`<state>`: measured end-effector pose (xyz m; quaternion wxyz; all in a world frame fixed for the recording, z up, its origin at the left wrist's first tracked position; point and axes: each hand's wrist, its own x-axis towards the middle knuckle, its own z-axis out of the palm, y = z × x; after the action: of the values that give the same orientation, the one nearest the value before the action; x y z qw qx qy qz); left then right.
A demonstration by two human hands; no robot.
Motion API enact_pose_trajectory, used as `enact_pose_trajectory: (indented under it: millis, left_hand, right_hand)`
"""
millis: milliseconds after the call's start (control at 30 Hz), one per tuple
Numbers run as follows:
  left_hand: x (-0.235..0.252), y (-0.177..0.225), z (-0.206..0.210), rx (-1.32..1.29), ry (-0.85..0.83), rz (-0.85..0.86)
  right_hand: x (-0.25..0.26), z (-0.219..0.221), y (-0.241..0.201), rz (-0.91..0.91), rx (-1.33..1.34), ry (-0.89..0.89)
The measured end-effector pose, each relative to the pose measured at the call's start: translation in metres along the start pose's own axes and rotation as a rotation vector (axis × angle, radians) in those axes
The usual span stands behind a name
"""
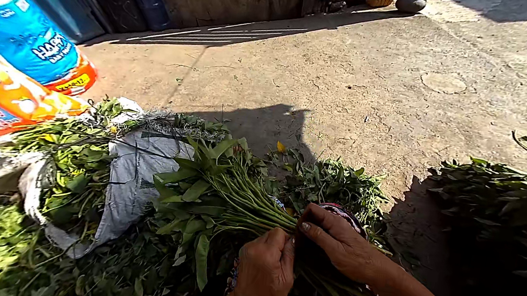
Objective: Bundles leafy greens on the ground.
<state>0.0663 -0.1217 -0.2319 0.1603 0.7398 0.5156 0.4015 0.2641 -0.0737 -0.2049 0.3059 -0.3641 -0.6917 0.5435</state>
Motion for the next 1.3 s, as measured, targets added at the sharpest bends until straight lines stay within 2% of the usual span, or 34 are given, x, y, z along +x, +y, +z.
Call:
enact_pose_trajectory:
  millis: [67, 133, 500, 633, 767, 867, 967, 1167, 1233, 1300]
  left_hand:
    - [-0.002, -0.007, 0.006, 0.309, 0.083, 0.185]
    - [-0.002, -0.010, 0.008, 0.395, 0.081, 0.243]
    - [-0.003, -0.025, 0.012, 0.251, 0.101, 0.259]
    - [0.005, -0.019, 0.005, 0.396, 0.045, 0.381]
    - [0.023, 0.010, -0.016, 0.605, -0.130, 0.585]
    - [0.034, 0.016, -0.026, 0.651, -0.257, 0.764]
    - [0.046, 0.015, -0.033, 0.644, -0.369, 0.894]
    - [0.058, -0.009, -0.025, 0.548, -0.339, 1.093]
    - [0.054, -0.017, -0.019, 0.495, -0.293, 1.068]
    - [0.048, -0.022, -0.012, 0.455, -0.222, 0.989]
  right_hand:
    - [0.004, 0.004, 0.004, 0.045, -0.109, 0.074]
    - [0.005, 0.005, 0.007, 0.089, -0.110, 0.098]
    - [0.008, 0.006, 0.012, 0.180, -0.027, 0.224]
    - [0.017, 0.003, 0.007, 0.230, -0.008, 0.250]
    - [0.018, 0.005, 0.009, 0.048, -0.228, 0.239]
    - [0.017, 0.009, 0.010, -0.050, -0.180, 0.217]
    - [0.015, 0.011, 0.006, -0.061, -0.132, 0.200]
    - [0.011, 0.017, 0.014, -0.048, -0.080, 0.195]
    - [0.008, 0.022, 0.019, -0.087, -0.139, 0.291]
    - [0.004, 0.029, 0.014, -0.218, -0.339, 0.510]
